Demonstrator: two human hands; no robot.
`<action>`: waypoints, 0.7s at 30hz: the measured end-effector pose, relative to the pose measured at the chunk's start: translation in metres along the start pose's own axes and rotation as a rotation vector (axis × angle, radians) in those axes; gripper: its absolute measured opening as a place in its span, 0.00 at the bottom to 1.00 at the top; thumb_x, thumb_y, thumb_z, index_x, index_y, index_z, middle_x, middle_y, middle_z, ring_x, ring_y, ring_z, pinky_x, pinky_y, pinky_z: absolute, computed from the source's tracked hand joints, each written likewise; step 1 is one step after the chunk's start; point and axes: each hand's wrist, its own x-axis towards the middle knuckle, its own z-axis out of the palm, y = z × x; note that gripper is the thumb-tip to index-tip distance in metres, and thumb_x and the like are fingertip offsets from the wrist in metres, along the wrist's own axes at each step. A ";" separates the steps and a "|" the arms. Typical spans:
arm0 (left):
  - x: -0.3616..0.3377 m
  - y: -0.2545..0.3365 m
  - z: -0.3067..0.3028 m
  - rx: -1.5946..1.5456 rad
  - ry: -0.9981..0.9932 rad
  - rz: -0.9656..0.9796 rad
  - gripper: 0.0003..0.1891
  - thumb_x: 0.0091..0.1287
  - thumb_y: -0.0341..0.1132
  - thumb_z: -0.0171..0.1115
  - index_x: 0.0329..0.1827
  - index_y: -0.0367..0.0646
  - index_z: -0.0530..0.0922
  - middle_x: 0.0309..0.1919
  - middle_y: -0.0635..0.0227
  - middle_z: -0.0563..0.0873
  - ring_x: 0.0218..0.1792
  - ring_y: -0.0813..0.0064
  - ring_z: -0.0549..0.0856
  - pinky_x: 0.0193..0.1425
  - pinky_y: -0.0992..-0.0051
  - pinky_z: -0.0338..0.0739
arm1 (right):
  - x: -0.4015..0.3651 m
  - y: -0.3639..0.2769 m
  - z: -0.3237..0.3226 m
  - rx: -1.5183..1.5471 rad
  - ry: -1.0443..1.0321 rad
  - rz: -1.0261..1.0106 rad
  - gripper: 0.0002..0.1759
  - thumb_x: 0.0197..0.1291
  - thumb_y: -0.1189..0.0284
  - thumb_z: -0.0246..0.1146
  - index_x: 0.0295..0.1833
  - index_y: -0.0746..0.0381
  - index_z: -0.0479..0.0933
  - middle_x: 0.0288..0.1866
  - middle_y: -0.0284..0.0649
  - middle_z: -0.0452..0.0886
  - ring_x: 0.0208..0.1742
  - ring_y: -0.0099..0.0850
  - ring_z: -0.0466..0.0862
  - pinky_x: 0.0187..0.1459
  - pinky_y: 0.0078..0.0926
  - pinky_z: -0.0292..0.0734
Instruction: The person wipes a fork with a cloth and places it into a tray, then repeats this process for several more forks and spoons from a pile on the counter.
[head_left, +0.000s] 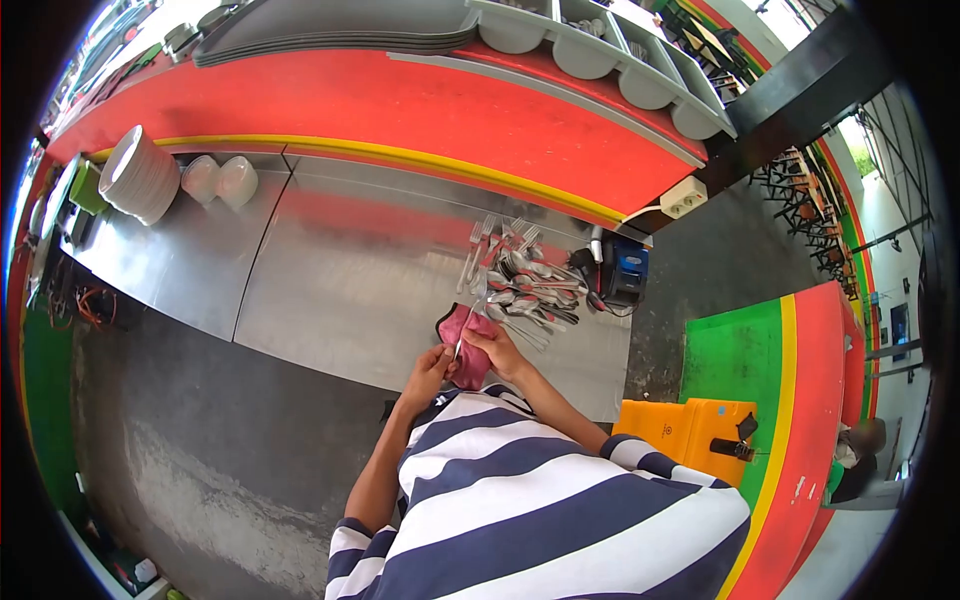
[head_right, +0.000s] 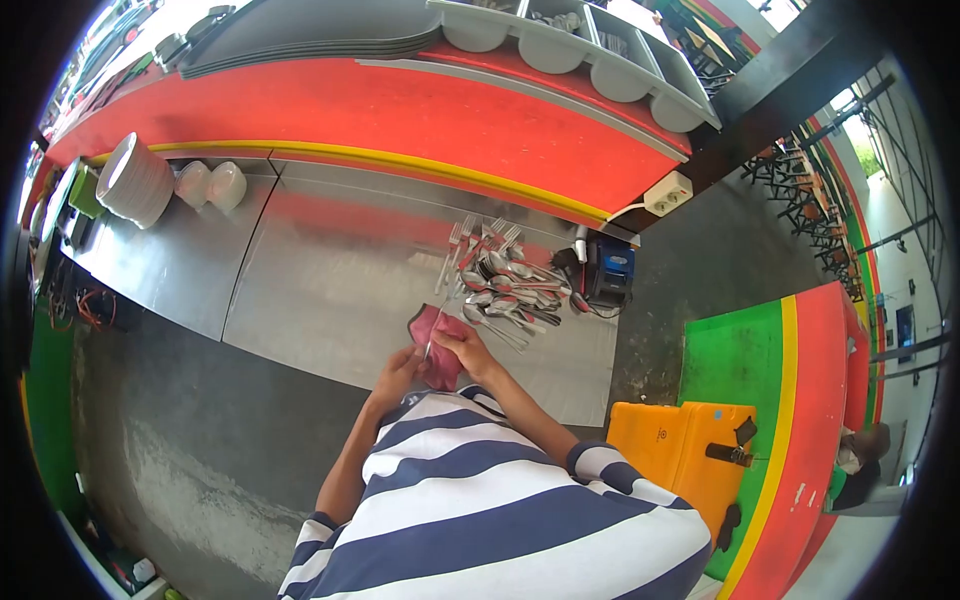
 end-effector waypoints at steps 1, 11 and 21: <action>0.002 -0.003 0.000 0.059 0.010 0.078 0.14 0.79 0.41 0.50 0.35 0.43 0.74 0.25 0.81 0.71 0.26 0.86 0.67 0.32 0.82 0.62 | 0.000 -0.003 0.001 -0.052 0.000 -0.027 0.13 0.64 0.66 0.68 0.49 0.59 0.79 0.42 0.30 0.82 0.42 0.20 0.81 0.44 0.21 0.77; 0.007 -0.011 0.000 0.579 0.103 0.269 0.10 0.75 0.34 0.50 0.40 0.34 0.73 0.25 0.58 0.80 0.27 0.66 0.80 0.33 0.68 0.73 | 0.006 -0.011 0.024 -0.515 0.184 -0.385 0.16 0.59 0.66 0.71 0.48 0.63 0.79 0.39 0.32 0.83 0.39 0.19 0.80 0.43 0.23 0.76; 0.015 -0.029 0.002 0.640 0.091 0.263 0.14 0.74 0.39 0.48 0.43 0.34 0.69 0.32 0.40 0.81 0.39 0.37 0.81 0.41 0.50 0.73 | 0.001 0.005 0.036 -0.377 0.315 -0.283 0.20 0.56 0.67 0.72 0.50 0.68 0.79 0.40 0.36 0.83 0.38 0.22 0.80 0.42 0.23 0.77</action>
